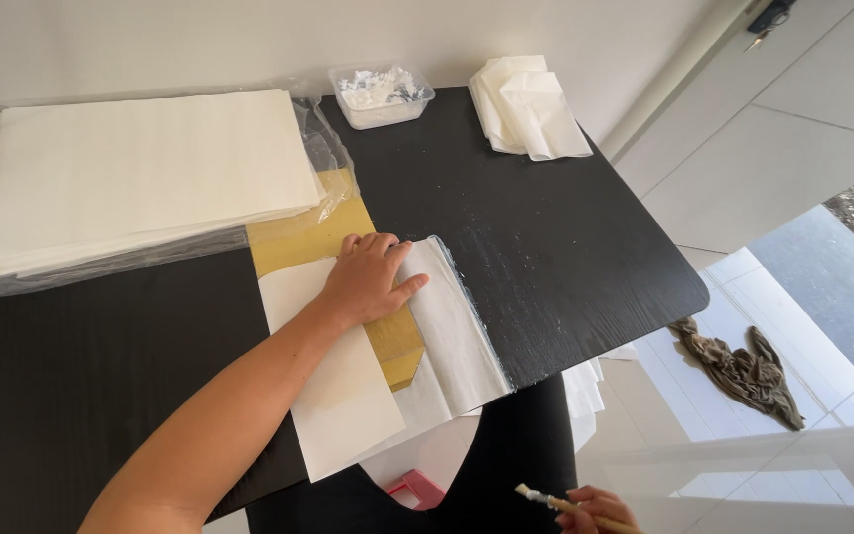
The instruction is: Manually assembling a paper bag by folding paper around a template and applying glue with a brush.
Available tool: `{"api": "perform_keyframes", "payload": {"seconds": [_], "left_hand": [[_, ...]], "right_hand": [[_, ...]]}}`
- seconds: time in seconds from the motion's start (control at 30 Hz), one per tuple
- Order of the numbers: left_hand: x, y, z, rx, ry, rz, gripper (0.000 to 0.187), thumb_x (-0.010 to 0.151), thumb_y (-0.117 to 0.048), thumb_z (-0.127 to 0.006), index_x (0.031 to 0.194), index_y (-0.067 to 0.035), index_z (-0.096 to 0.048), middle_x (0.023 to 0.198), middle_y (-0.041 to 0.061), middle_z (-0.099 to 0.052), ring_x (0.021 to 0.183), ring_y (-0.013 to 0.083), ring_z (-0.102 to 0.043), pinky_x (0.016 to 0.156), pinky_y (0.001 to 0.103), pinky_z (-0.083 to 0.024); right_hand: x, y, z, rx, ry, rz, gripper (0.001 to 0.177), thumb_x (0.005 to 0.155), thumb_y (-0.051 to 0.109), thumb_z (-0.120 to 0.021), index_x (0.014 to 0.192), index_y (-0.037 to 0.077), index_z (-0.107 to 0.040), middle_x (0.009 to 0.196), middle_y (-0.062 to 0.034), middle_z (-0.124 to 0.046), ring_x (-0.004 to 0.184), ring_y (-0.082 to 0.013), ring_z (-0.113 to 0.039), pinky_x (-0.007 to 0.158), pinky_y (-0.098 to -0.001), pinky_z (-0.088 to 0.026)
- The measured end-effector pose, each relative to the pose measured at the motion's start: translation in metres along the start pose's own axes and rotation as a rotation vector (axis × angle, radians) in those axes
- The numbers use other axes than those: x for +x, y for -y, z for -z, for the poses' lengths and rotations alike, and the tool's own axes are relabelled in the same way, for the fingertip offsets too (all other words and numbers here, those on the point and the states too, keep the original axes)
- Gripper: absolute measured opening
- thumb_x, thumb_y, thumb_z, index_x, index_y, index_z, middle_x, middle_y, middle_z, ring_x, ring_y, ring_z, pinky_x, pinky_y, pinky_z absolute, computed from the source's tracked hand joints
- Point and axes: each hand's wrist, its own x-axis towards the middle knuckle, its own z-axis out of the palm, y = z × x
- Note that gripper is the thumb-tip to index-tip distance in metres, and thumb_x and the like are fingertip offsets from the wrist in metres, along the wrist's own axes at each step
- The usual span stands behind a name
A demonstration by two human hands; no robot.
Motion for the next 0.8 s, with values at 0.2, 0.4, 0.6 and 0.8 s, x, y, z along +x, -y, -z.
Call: {"api": "perform_keyframes", "payload": {"seconds": [0.2, 0.4, 0.6, 0.8], "left_hand": [[0.002, -0.006, 0.015, -0.278, -0.008, 0.103, 0.068, 0.098, -0.055, -0.052, 0.146, -0.007, -0.051, 0.128, 0.009, -0.062, 0.125, 0.0295, -0.053, 0.109, 0.049, -0.031], [0.008, 0.004, 0.013, -0.597, -0.05, 0.284, 0.059, 0.096, -0.044, -0.057, 0.146, -0.012, -0.053, 0.115, 0.001, -0.068, 0.117, 0.021, -0.062, 0.112, 0.048, -0.03], [0.008, 0.014, 0.013, -0.755, 0.009, 0.317, 0.061, 0.095, -0.023, -0.065, 0.153, -0.016, -0.048, 0.111, 0.001, -0.071, 0.12, 0.0246, -0.061, 0.113, 0.046, -0.026], [0.006, 0.02, 0.0, -0.794, -0.009, 0.316, 0.066, 0.091, -0.018, -0.068, 0.154, -0.021, -0.05, 0.103, -0.002, -0.071, 0.116, 0.0211, -0.063, 0.112, 0.044, -0.027]], "right_hand": [[0.105, 0.146, -0.056, 0.035, 0.139, 0.448, 0.03, 0.094, 0.004, -0.057, 0.066, 0.012, -0.061, 0.061, -0.0037, -0.066, 0.065, -0.0161, -0.067, 0.067, -0.0212, -0.057], [0.269, 0.195, -0.161, 0.223, 0.191, 0.567, 0.005, 0.112, 0.004, -0.055, 0.115, 0.0, -0.054, 0.087, -0.0182, -0.067, 0.068, -0.0239, -0.069, 0.063, -0.0332, -0.062], [0.392, 0.202, -0.34, 0.617, 0.468, -0.157, 0.032, 0.109, 0.03, -0.045, 0.099, 0.003, -0.058, 0.095, -0.0127, -0.067, 0.082, -0.025, -0.077, 0.074, -0.035, -0.07], [0.439, 0.176, -0.448, 0.236, 0.387, 0.035, 0.027, 0.108, 0.025, -0.056, 0.106, -0.001, -0.06, 0.094, -0.0131, -0.071, 0.078, -0.0172, -0.077, 0.071, -0.0226, -0.07]]}}
